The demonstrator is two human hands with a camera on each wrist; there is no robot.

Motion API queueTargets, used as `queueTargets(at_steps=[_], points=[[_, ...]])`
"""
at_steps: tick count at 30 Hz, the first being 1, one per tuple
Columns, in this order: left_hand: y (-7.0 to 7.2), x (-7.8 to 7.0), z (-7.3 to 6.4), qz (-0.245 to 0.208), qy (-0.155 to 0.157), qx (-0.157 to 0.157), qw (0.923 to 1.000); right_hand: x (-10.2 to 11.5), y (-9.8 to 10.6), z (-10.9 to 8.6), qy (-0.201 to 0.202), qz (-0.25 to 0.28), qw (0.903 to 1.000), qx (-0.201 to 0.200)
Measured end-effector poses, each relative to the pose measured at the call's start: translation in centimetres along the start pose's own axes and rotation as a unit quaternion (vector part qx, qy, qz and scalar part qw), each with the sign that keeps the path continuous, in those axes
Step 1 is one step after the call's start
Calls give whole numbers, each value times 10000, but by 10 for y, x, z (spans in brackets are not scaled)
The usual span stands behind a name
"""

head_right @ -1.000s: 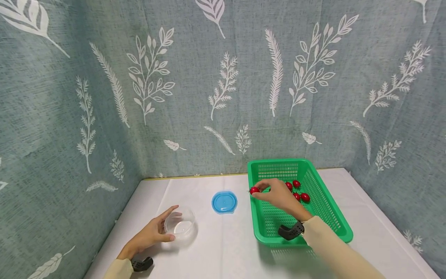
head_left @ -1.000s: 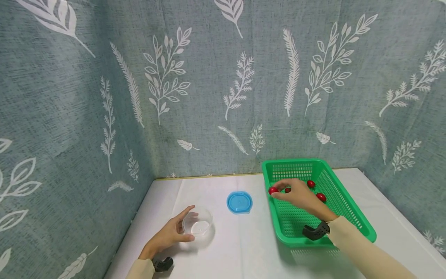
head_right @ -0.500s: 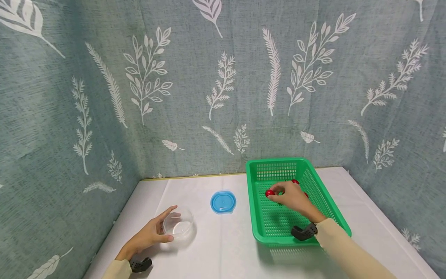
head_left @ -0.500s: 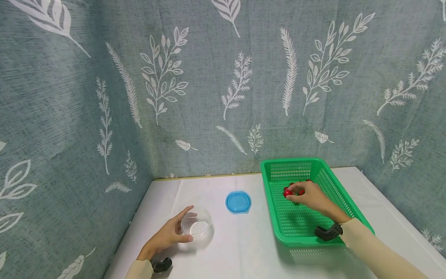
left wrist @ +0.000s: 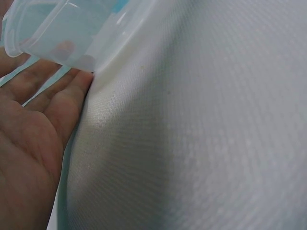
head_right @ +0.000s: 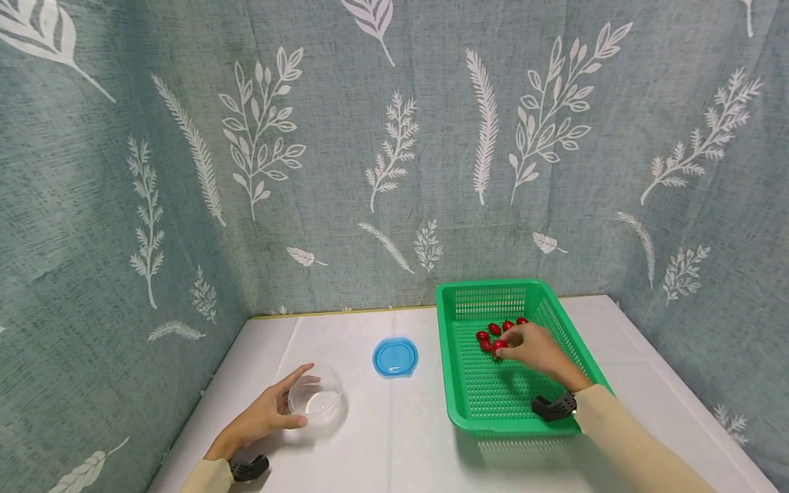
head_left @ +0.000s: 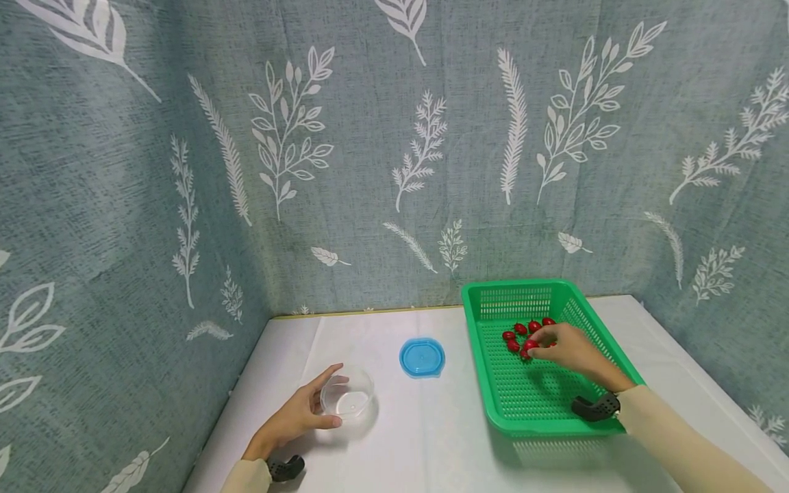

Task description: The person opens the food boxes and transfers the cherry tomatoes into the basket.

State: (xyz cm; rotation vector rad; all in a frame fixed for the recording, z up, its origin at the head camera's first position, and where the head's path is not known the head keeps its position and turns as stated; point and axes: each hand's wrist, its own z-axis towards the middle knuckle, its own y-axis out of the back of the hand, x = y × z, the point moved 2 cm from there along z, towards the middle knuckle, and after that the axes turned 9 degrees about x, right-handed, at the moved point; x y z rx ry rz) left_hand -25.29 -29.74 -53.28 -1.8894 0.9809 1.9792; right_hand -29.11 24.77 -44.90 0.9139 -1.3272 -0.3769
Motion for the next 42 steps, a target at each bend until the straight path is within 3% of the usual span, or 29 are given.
queueTargets(at_steps=[23,42], points=[[1,2,1,-2,54,-20,10000,-23,9,10,-444,-478,9975,287],[3,-1,-1,97,30,-12,9999,-30,0,17,-394,-1094,9914,596]])
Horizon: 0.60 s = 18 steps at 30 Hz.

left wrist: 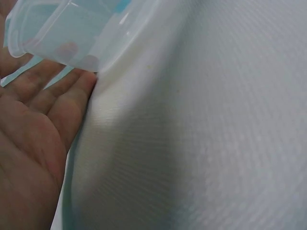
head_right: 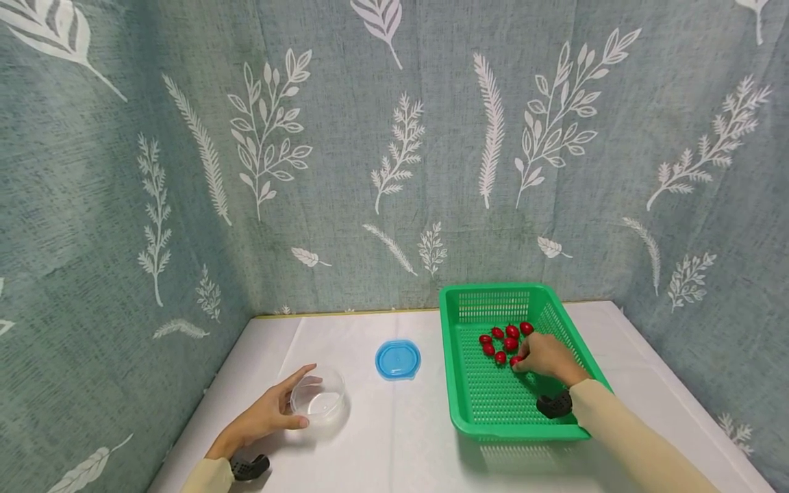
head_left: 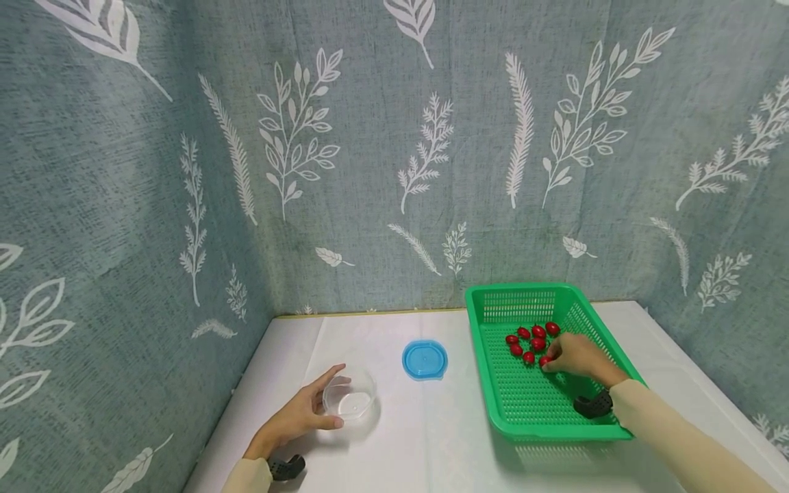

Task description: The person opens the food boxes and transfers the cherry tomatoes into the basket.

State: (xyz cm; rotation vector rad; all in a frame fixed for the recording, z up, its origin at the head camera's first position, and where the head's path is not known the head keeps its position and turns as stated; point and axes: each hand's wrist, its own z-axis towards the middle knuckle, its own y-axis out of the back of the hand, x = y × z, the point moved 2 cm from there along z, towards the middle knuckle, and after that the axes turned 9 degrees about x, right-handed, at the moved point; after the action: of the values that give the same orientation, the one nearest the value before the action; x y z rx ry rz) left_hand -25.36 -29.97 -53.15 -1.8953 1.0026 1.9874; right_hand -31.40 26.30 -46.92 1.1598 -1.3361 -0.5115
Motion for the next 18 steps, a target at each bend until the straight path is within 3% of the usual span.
queueTargets(at_steps=[7,13,16,18], points=[[1,-2,1,-10,-90,146,9999,-4,0,0,6,44,10000,-79],[12,-13,2,352,-389,346,9980,-2,10,-5,261,185,9979,-558],[15,-27,0,945,-502,22,9943,3,17,-14,511,95,9952,-834],[15,-40,-2,1820,-598,-498,9802,8,21,-21,612,44,9935,-960]])
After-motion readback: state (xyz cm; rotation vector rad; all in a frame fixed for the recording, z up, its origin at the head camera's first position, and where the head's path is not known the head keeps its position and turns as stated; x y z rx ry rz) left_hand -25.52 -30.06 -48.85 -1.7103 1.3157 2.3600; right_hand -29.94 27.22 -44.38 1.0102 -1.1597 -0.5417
